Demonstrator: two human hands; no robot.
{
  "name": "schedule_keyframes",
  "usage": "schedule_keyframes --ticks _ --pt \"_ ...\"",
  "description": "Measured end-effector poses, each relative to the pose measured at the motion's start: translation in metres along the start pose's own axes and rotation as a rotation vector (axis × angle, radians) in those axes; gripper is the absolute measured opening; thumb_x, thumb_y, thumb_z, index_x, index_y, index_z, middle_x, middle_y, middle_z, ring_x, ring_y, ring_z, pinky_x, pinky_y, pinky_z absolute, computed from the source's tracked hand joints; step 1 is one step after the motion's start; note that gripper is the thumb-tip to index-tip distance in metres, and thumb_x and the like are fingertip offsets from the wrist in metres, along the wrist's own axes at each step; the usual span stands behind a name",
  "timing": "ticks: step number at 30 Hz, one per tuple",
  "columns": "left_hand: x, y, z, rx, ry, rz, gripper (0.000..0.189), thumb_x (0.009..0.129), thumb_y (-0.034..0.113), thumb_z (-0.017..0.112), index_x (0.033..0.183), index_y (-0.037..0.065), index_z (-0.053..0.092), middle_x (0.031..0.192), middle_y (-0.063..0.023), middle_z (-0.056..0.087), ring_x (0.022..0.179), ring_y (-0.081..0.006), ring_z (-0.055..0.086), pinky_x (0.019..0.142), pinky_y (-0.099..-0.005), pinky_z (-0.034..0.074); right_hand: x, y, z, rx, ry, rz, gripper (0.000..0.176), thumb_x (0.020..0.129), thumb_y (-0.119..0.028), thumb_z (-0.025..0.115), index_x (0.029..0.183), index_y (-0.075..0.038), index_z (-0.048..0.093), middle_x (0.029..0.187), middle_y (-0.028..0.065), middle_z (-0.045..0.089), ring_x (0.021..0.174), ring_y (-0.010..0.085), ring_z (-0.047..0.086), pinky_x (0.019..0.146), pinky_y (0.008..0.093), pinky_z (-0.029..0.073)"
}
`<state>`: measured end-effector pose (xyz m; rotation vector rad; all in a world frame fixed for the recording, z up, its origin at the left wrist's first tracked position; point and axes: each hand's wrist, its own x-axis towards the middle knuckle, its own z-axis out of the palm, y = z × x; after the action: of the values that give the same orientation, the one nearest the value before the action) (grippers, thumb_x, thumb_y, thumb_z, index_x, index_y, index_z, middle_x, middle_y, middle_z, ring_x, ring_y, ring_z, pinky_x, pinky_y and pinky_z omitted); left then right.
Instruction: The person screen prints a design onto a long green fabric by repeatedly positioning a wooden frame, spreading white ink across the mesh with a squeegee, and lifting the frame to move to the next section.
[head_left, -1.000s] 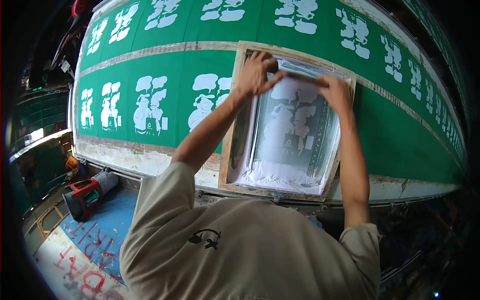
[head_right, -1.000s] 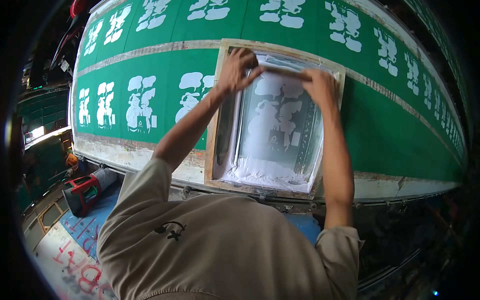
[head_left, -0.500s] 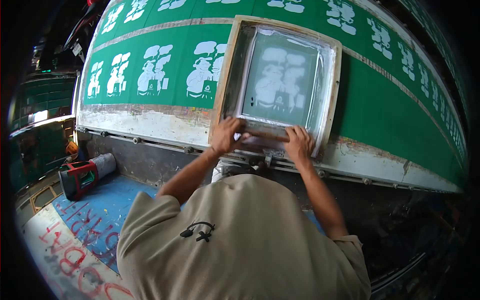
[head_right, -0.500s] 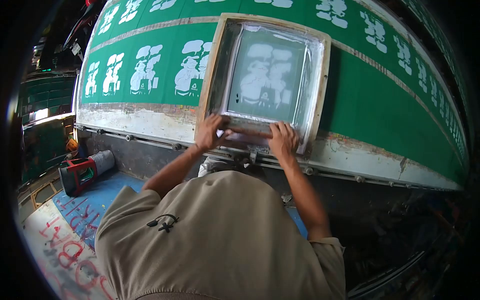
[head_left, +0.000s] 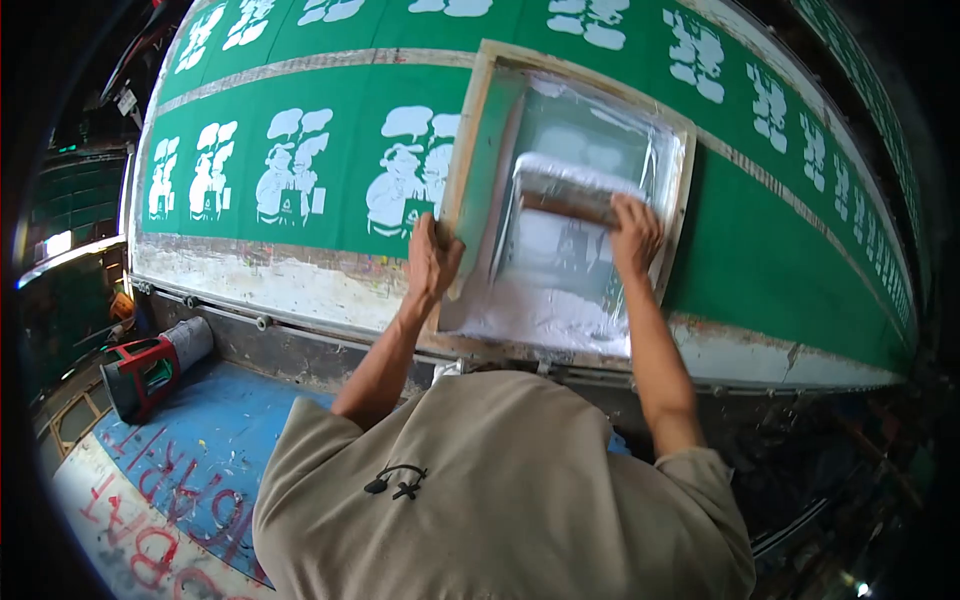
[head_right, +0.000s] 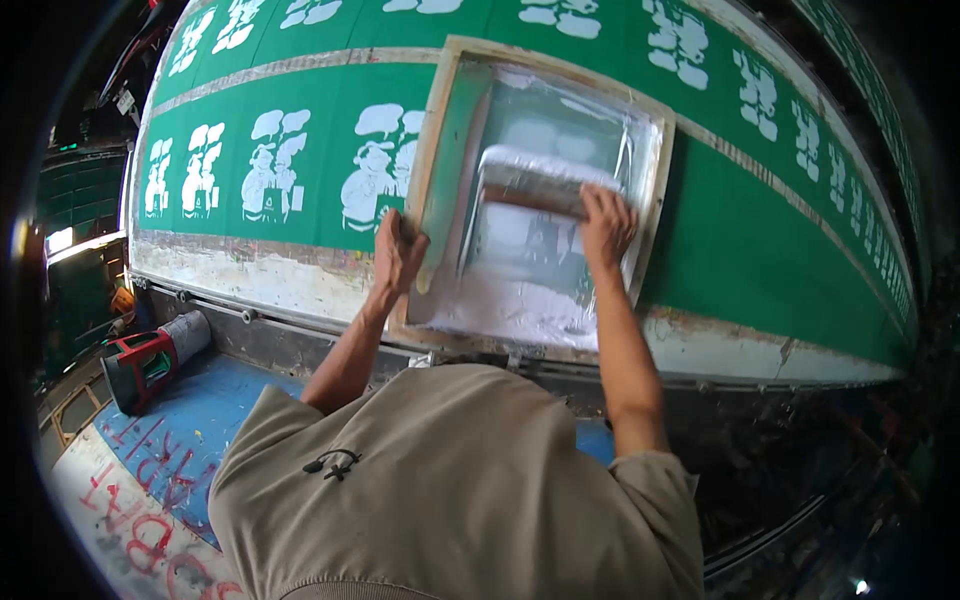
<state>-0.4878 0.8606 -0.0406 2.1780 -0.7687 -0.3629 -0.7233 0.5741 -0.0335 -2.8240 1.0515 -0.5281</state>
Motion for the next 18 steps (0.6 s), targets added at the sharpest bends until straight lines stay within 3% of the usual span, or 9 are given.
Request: schedule_keyframes --ticks 1,3,6,8,9,10,11,12,18 --pt "0.006 0.007 -0.002 -0.001 0.012 -0.004 0.035 0.078 0.011 0.074 0.099 0.0 0.049 0.08 -0.0183 0.056 0.075 -0.0396 0.058 0.071 -0.0509 0.047 0.045 0.013 0.01 0.024 0.02 -0.009 0.04 0.078 -0.001 0.072 0.114 -0.02 0.077 0.115 -0.0028 0.074 0.105 0.0237 0.069 0.089 0.042 0.048" --pt "0.01 0.026 -0.011 -0.102 -0.095 -0.329 0.042 0.079 0.011 0.075 0.108 0.001 0.046 0.081 -0.0189 0.058 0.071 -0.0372 0.06 0.068 -0.0484 0.048 0.075 0.022 0.017 0.055 0.031 -0.016 0.041 0.078 -0.001 0.072 0.115 -0.02 0.077 0.114 -0.0016 0.075 0.104 0.0253 0.069 0.091 0.0428 0.048" --pt "0.02 0.022 -0.001 -0.182 -0.052 -0.3 0.044 0.079 0.011 0.075 0.11 0.001 0.046 0.083 -0.0201 0.061 0.069 -0.0352 0.062 0.066 -0.0454 0.051 0.055 0.026 0.004 0.016 -0.07 0.205 0.028 0.086 -0.016 0.073 0.113 -0.022 0.076 0.109 0.0067 0.076 0.104 0.0312 0.071 0.107 0.052 0.043" --pt "0.017 0.023 0.0 -0.168 -0.062 -0.254 0.04 0.081 0.011 0.074 0.109 0.001 0.047 0.084 -0.0219 0.062 0.072 -0.0343 0.063 0.069 -0.0445 0.052 0.021 0.008 -0.061 -0.02 -0.404 0.521 0.024 0.087 -0.028 0.073 0.11 -0.023 0.077 0.101 0.0075 0.078 0.105 0.033 0.071 0.114 0.0575 0.037" --pt "0.016 0.025 0.002 -0.101 -0.048 -0.206 0.039 0.082 0.011 0.073 0.109 0.001 0.046 0.083 -0.0221 0.062 0.071 -0.0339 0.063 0.069 -0.0445 0.053 -0.018 0.03 -0.064 0.324 -0.368 0.734 0.033 0.082 -0.028 0.076 0.114 -0.018 0.077 0.11 0.012 0.077 0.109 0.0379 0.07 0.112 0.0557 0.041" --pt "0.016 0.027 0.004 -0.033 -0.034 -0.153 0.037 0.084 0.011 0.072 0.109 0.001 0.046 0.083 -0.0222 0.062 0.071 -0.0335 0.062 0.069 -0.0445 0.053 -0.076 0.064 -0.05 0.43 -0.123 0.563 0.044 0.077 -0.023 0.08 0.119 -0.01 0.075 0.117 0.0182 0.075 0.108 0.0392 0.071 0.108 0.0488 0.045" --pt "0.012 0.036 0.016 -0.084 -0.008 -0.136 0.034 0.085 0.011 0.07 0.108 0.001 0.046 0.082 -0.0223 0.061 0.071 -0.0351 0.062 0.069 -0.0456 0.052 -0.113 0.092 -0.05 0.756 -0.232 0.879 0.053 0.073 -0.016 0.083 0.122 0.002 0.071 0.12 0.0204 0.072 0.105 0.0335 0.07 0.102 0.0409 0.049" --pt "0.008 0.053 0.035 -0.121 -0.008 -0.208 0.035 0.085 0.01 0.07 0.109 0.002 0.046 0.084 -0.022 0.061 0.071 -0.0366 0.06 0.068 -0.0464 0.051 -0.127 0.101 -0.061 1.081 -0.048 1.05 0.047 0.07 -0.008 0.083 0.114 0.005 0.072 0.104 0.0118 0.074 0.094 0.0238 0.068 0.087 0.0383 0.053" --pt "-0.03 0.149 0.199 -0.103 0.005 -0.102 0.04 0.086 0.017 0.072 0.114 0.003 0.047 0.095 -0.0245 0.063 0.089 -0.046 0.063 0.079 -0.0546 0.049 -0.139 0.285 -0.112 0.796 0.026 1.086 0.048 0.072 -0.014 0.079 0.115 0.006 0.068 0.111 0.0149 0.071 0.097 0.0271 0.067 0.089 0.038 0.052"
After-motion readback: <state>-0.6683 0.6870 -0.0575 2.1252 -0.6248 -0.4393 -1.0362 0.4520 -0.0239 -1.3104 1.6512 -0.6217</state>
